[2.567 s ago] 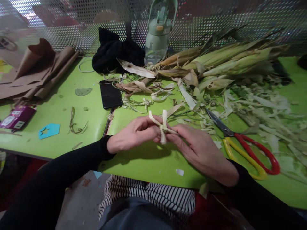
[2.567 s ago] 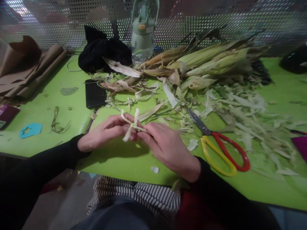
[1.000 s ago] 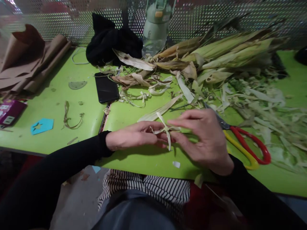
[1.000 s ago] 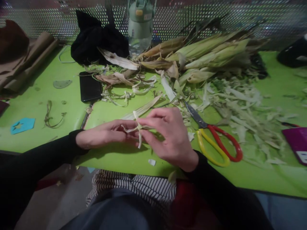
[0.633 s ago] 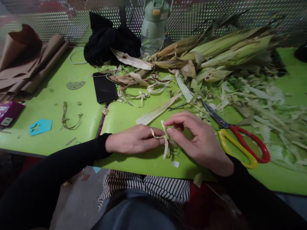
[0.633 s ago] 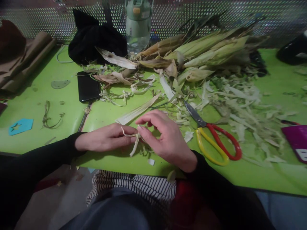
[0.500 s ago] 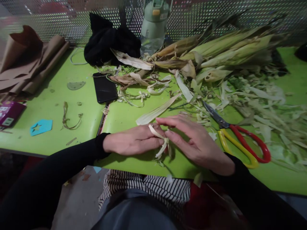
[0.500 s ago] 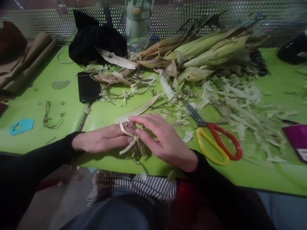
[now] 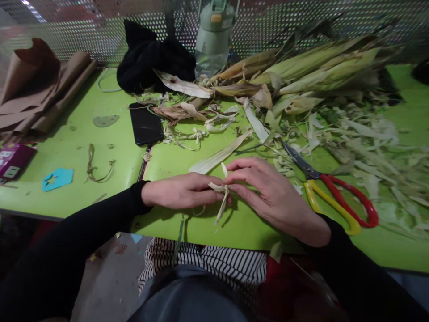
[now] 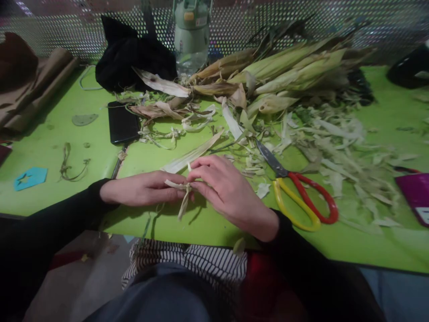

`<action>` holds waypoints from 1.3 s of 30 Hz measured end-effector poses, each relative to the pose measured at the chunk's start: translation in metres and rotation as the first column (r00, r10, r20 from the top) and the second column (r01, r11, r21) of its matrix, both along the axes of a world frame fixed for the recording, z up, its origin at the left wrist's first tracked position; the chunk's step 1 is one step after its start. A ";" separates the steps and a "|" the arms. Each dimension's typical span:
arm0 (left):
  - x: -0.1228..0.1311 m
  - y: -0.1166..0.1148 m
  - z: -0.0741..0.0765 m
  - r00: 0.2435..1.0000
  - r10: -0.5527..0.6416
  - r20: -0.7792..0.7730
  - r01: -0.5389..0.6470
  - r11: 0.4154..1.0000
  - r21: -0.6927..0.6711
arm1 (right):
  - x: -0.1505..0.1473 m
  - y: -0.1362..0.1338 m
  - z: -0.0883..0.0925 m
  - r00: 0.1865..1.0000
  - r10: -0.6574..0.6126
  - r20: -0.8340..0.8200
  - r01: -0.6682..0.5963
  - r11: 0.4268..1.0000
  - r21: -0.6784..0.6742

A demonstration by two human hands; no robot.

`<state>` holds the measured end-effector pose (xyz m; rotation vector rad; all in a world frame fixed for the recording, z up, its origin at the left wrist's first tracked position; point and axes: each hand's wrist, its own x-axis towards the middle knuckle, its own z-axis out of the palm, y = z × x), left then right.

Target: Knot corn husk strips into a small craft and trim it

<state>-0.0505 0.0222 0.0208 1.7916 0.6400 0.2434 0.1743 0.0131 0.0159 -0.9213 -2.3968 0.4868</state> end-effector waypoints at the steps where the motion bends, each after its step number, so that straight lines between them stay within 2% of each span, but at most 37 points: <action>1: 0.001 -0.001 -0.001 0.999 0.035 0.010 -0.036 0.997 0.062 | 0.000 0.000 0.000 1.000 -0.016 0.009 0.016 1.000 0.008; 4: 0.004 -0.003 -0.006 0.970 0.220 0.102 -0.237 0.948 0.211 | 0.000 -0.002 0.000 0.994 -0.111 0.010 0.110 0.993 0.043; 7: 0.007 -0.005 -0.011 0.935 0.305 0.182 -0.338 0.922 0.189 | -0.003 -0.006 0.002 0.983 -0.183 -0.024 0.183 0.983 0.011; 9: 0.007 -0.005 -0.012 0.923 0.311 0.228 -0.339 0.936 0.095 | -0.005 -0.009 0.003 0.982 -0.180 -0.050 0.174 0.979 -0.104; 12: 0.007 -0.005 -0.009 0.894 0.333 0.301 -0.300 0.942 -0.151 | -0.006 -0.011 0.005 0.987 -0.154 -0.053 0.137 0.962 -0.235; 15: 0.007 -0.007 -0.007 0.883 0.352 0.311 -0.224 0.898 -0.380 | -0.005 -0.012 0.006 0.990 -0.136 -0.031 0.126 0.966 -0.228; 18: 0.009 -0.010 -0.007 0.882 0.367 0.297 -0.226 0.880 -0.417 | -0.005 -0.013 0.005 0.992 -0.120 -0.027 0.114 0.981 -0.158; 21: 0.012 -0.012 -0.011 0.883 0.406 0.235 -0.303 0.877 -0.374 | -0.005 -0.014 0.004 0.994 -0.109 -0.031 0.107 0.992 -0.064; 23: 0.013 -0.011 -0.013 0.904 0.380 0.194 -0.314 0.900 -0.302 | -0.006 -0.014 0.003 0.993 -0.113 -0.029 0.113 0.994 0.008; 25: 0.013 -0.010 -0.016 0.929 0.319 0.188 -0.298 0.946 -0.129 | -0.006 -0.014 0.002 0.993 -0.112 -0.021 0.113 0.993 0.044; 27: 0.012 -0.010 -0.017 0.946 0.265 0.187 -0.283 0.956 0.076 | -0.005 -0.014 0.001 0.993 -0.113 -0.013 0.114 0.993 0.029; 29: 0.012 -0.010 -0.017 0.950 0.258 0.174 -0.291 0.935 0.204 | -0.006 -0.014 0.001 0.993 -0.120 -0.013 0.120 0.993 0.002; 33: 0.012 -0.012 -0.015 0.933 0.322 0.162 -0.358 0.887 0.293 | -0.008 -0.014 0.000 0.993 -0.114 -0.018 0.114 0.993 -0.003; 36: 0.014 -0.013 -0.014 0.929 0.347 0.130 -0.371 0.866 0.335 | -0.009 -0.014 -0.002 0.994 -0.112 -0.005 0.112 0.993 0.030; 39: 0.014 -0.015 -0.016 0.942 0.299 0.150 -0.334 0.817 0.469 | -0.010 -0.015 -0.004 0.993 -0.108 0.041 0.103 0.989 0.103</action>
